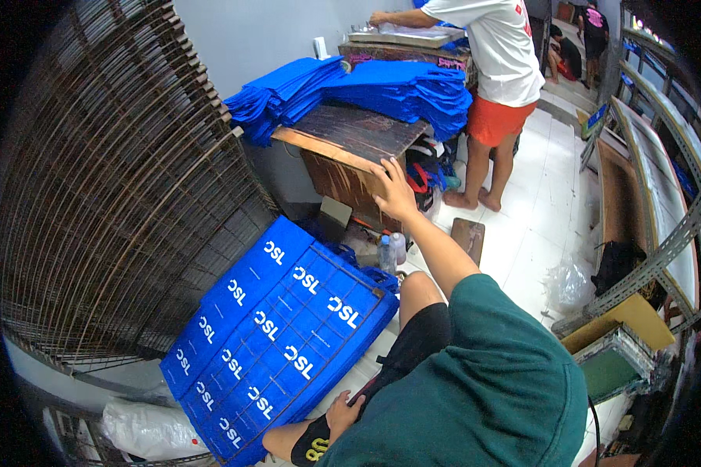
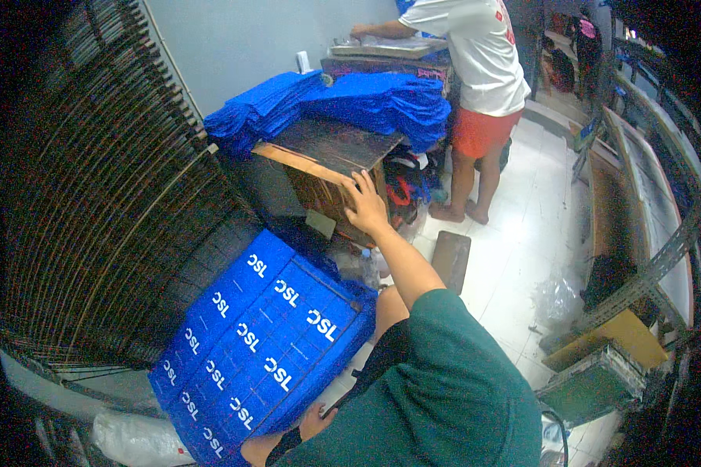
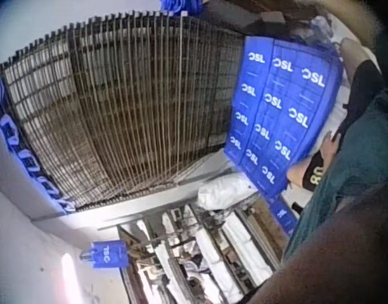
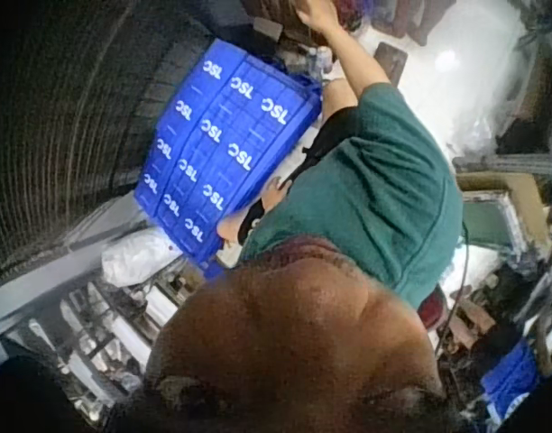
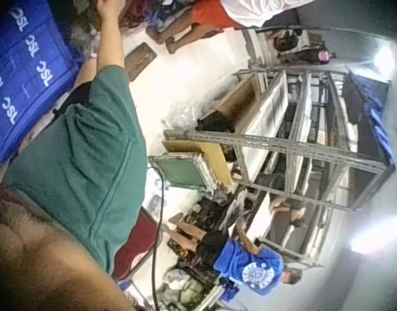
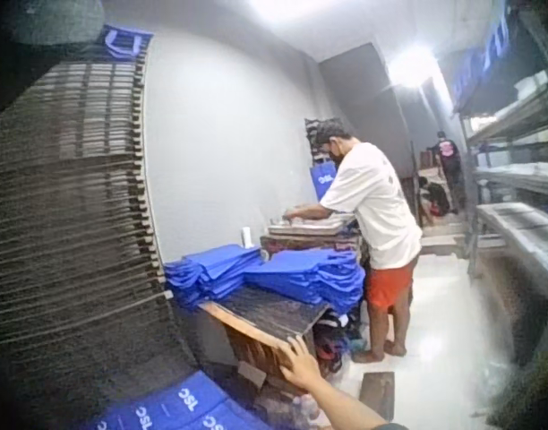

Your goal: The person sits on the floor and repeatedly folds blue tote bags with 'TSC' branding. They pick up a bag, fold it in half, and place it on a growing stack on their lap. Another person in the background is also handling similar bags.

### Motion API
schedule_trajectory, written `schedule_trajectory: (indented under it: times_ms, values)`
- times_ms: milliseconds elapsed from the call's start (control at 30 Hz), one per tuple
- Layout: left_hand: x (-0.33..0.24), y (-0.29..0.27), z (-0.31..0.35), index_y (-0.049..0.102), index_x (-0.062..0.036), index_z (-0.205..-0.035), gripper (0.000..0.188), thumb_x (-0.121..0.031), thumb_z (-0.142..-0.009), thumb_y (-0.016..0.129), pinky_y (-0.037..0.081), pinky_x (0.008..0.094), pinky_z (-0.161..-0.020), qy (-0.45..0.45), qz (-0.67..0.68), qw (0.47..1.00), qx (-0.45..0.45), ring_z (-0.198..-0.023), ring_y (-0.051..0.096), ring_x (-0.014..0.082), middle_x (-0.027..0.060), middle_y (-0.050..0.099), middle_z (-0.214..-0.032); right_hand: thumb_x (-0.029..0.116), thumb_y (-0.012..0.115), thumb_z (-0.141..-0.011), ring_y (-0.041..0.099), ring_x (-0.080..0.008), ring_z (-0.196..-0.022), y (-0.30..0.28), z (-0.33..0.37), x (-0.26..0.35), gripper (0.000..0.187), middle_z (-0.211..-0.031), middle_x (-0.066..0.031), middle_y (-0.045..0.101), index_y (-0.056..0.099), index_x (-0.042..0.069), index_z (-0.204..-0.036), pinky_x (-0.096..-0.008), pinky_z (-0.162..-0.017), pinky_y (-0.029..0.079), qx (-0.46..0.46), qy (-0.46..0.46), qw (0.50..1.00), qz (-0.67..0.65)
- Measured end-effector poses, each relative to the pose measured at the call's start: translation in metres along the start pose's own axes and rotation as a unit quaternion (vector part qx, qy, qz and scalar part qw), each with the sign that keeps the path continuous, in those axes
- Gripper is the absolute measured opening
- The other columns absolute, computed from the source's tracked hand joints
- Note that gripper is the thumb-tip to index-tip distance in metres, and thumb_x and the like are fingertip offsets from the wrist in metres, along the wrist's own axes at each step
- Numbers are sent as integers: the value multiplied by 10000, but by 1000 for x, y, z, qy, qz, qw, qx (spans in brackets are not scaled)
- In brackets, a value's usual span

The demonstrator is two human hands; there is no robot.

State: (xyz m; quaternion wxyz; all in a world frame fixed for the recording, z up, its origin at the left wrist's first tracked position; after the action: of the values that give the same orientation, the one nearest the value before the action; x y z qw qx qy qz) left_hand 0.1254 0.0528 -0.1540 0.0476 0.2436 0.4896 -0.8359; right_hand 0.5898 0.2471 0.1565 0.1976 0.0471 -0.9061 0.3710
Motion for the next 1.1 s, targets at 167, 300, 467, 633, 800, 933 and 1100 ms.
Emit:
schedule_trajectory:
  times_ms: [167,300,467,633,800,933,1100]
  values:
    - [4,-6,9,547,-123,-1137,622,-588,-725,549,429,393,-843,-55,4,998,29,-994,567,289,118,615,-1040,164,687,-662,186,-302,-1314,1,-1,7,722,-1360,-93,293,348,214,-1297,-409,-939,408,8,-8,1000,7]
    - [-14,-24,19,558,-128,-1124,607,-585,-724,552,444,392,-819,-47,-8,999,3,-952,593,278,105,640,-973,125,696,-615,171,-298,-1324,2,0,-2,752,-1384,-94,263,372,198,-1290,-394,-1005,342,17,1,1000,-14]
    - [-14,-28,18,573,-124,-1090,613,-606,-711,560,475,381,-754,-34,-31,999,-12,-867,625,268,92,656,-922,132,700,-617,162,-302,-1326,-3,-1,4,759,-1386,-97,258,358,194,-1291,-393,-997,351,30,2,999,-11]
    - [-12,-33,25,578,-121,-1080,630,-625,-702,564,487,371,-729,-63,-23,998,-16,-846,634,263,83,661,-909,148,705,-620,194,-317,-1310,-2,0,12,784,-1363,-108,281,331,205,-1307,-400,-935,415,16,-22,999,20]
    - [-6,-19,10,531,-127,-1153,645,-608,-724,541,472,371,-764,-47,1,998,40,-896,616,281,85,646,-966,157,706,-623,178,-318,-1315,-5,-1,1,788,-1369,-111,270,326,198,-1313,-395,-965,386,15,-12,1000,25]
    - [22,-9,10,519,-131,-1173,649,-598,-724,547,452,380,-805,-77,43,994,60,-949,593,282,90,628,-1009,156,703,-629,172,-316,-1317,3,-2,15,751,-1365,-110,271,348,181,-1290,-397,-974,374,1,-20,1000,4]
    - [-17,-35,20,530,-122,-1156,638,-575,-710,584,456,383,-802,-43,53,998,12,-927,597,282,90,625,-1003,123,701,-602,171,-313,-1317,2,1,4,759,-1373,-99,265,370,174,-1283,-398,-990,361,-10,-10,1000,6]
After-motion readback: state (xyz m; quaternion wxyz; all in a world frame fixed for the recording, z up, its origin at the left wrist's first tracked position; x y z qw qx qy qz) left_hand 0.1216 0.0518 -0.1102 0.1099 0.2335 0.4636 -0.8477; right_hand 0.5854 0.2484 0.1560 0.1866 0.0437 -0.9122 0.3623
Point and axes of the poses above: each hand's wrist, its own z-axis away from the middle knuckle, its own y-axis out of the palm, x = y × z, the point moved 10 cm from there along -z, towards the middle knuckle
